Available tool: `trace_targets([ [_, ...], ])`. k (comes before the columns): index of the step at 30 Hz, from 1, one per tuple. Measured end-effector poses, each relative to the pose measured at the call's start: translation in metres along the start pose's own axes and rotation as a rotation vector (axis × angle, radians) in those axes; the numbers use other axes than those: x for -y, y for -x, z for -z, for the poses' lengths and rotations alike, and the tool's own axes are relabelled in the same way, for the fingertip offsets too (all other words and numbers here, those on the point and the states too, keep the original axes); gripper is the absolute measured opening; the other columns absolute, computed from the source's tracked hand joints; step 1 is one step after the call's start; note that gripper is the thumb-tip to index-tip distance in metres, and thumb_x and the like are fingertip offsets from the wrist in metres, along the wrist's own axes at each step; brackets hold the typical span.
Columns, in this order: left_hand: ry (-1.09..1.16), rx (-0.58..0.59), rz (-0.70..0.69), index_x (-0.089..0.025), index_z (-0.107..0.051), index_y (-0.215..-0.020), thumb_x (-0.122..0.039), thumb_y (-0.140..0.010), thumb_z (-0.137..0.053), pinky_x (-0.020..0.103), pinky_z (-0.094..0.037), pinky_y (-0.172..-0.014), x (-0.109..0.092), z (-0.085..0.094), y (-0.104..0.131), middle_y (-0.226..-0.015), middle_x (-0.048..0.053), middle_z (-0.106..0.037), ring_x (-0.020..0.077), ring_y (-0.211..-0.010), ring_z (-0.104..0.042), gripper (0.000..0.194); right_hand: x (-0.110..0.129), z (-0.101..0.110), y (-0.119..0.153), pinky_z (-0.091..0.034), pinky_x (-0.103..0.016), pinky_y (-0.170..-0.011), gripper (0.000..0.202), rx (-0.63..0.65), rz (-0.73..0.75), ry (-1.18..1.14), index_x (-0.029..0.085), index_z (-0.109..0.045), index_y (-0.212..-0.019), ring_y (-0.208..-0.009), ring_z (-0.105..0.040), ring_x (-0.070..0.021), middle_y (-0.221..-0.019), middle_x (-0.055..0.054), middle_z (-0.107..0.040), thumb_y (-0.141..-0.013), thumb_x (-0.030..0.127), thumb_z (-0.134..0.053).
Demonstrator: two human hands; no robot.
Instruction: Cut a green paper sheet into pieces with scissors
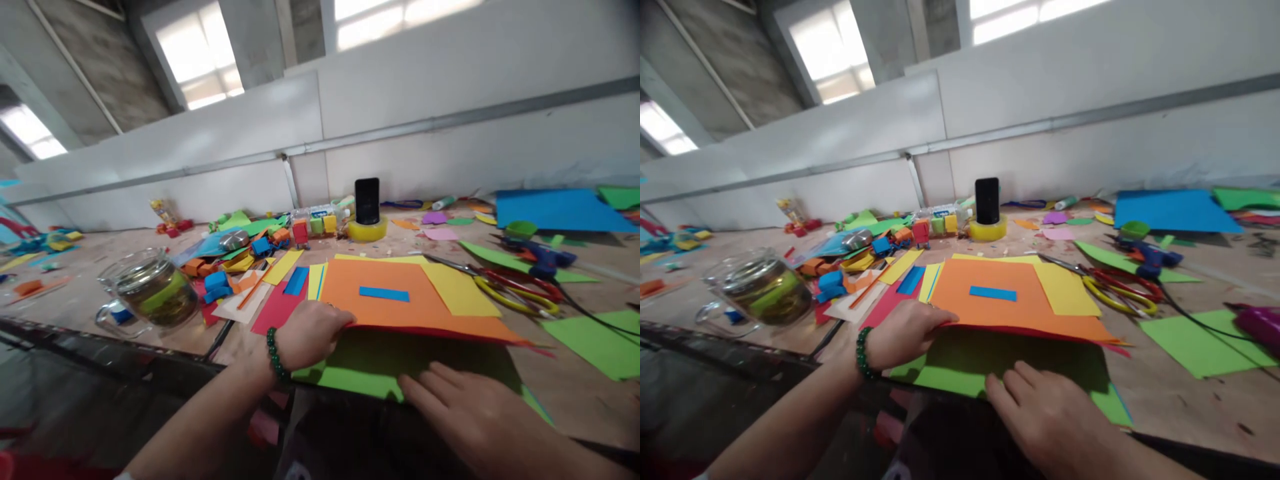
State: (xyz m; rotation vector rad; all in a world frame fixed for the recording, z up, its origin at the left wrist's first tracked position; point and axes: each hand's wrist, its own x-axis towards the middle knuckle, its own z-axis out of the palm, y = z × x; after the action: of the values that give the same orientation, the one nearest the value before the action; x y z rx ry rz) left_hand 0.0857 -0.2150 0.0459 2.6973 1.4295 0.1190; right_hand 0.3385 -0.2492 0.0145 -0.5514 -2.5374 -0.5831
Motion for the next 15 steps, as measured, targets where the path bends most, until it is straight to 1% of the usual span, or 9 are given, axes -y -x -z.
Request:
trace_targets([
  [2, 0.006, -0.015, -0.001, -0.022, -0.070, -0.104, -0.015, -0.086, -0.051, 0.026, -0.046, -0.063, 0.001, 0.001, -0.001, -0.089, 0.006, -0.075, 0.0220, -0.081, -0.070, 0.027, 0.004, -0.012, 0.003, -0.055, -0.031, -0.064, 0.039, 0.064, -0.070, 0.045, 0.017, -0.066, -0.096, -0.074, -0.068, -0.0207, -0.083, -0.006, -0.073, -0.071, -0.003, -0.044],
  [4, 0.015, -0.013, -0.001, -0.022, -0.070, -0.102, -0.014, -0.084, -0.052, 0.026, -0.047, -0.064, 0.002, 0.001, -0.001, -0.088, 0.006, -0.075, 0.0215, -0.081, -0.070, 0.026, 0.003, -0.018, 0.005, -0.057, -0.033, -0.064, 0.042, 0.094, -0.097, 0.083, 0.017, -0.067, -0.098, -0.076, -0.069, -0.0226, -0.088, -0.007, -0.074, -0.067, -0.003, -0.047],
  [6, 0.022, -0.004, -0.002, -0.023, -0.070, -0.102, -0.014, -0.083, -0.054, 0.025, -0.048, -0.066, 0.002, 0.001, 0.000, -0.089, 0.006, -0.075, 0.0211, -0.082, -0.069, 0.027, 0.001, -0.017, 0.004, -0.057, -0.033, -0.061, 0.043, 0.105, -0.099, 0.088, 0.018, -0.068, -0.096, -0.072, -0.069, -0.0223, -0.085, -0.007, -0.074, -0.064, -0.002, -0.048],
  [9, 0.030, 0.000, 0.006, -0.023, -0.069, -0.104, -0.014, -0.084, -0.054, 0.025, -0.049, -0.069, 0.002, -0.001, 0.000, -0.091, 0.007, -0.075, 0.0209, -0.083, -0.069, 0.027, -0.001, -0.009, 0.002, -0.056, -0.033, -0.061, 0.044, 0.120, -0.077, 0.092, 0.019, -0.069, -0.094, -0.069, -0.068, -0.0214, -0.084, -0.006, -0.075, -0.061, -0.001, -0.049],
  [12, 0.032, 0.004, 0.006, -0.023, -0.069, -0.104, -0.014, -0.085, -0.053, 0.026, -0.050, -0.069, 0.002, -0.002, 0.000, -0.091, 0.007, -0.075, 0.0215, -0.084, -0.069, 0.027, 0.000, -0.004, 0.000, -0.056, -0.032, -0.060, 0.047, 0.126, -0.057, 0.146, 0.017, -0.069, -0.095, -0.066, -0.068, -0.0209, -0.081, -0.007, -0.074, -0.058, -0.002, -0.047],
  [15, 0.025, 0.002, 0.007, -0.023, -0.069, -0.105, -0.013, -0.084, -0.053, 0.027, -0.050, -0.069, 0.002, -0.003, 0.000, -0.091, 0.008, -0.075, 0.0227, -0.084, -0.069, 0.028, 0.000, -0.004, 0.000, -0.056, -0.033, -0.062, 0.051, 0.136, -0.008, 0.231, 0.014, -0.069, -0.095, -0.067, -0.068, -0.0221, -0.082, -0.009, -0.074, -0.054, -0.004, -0.044],
])
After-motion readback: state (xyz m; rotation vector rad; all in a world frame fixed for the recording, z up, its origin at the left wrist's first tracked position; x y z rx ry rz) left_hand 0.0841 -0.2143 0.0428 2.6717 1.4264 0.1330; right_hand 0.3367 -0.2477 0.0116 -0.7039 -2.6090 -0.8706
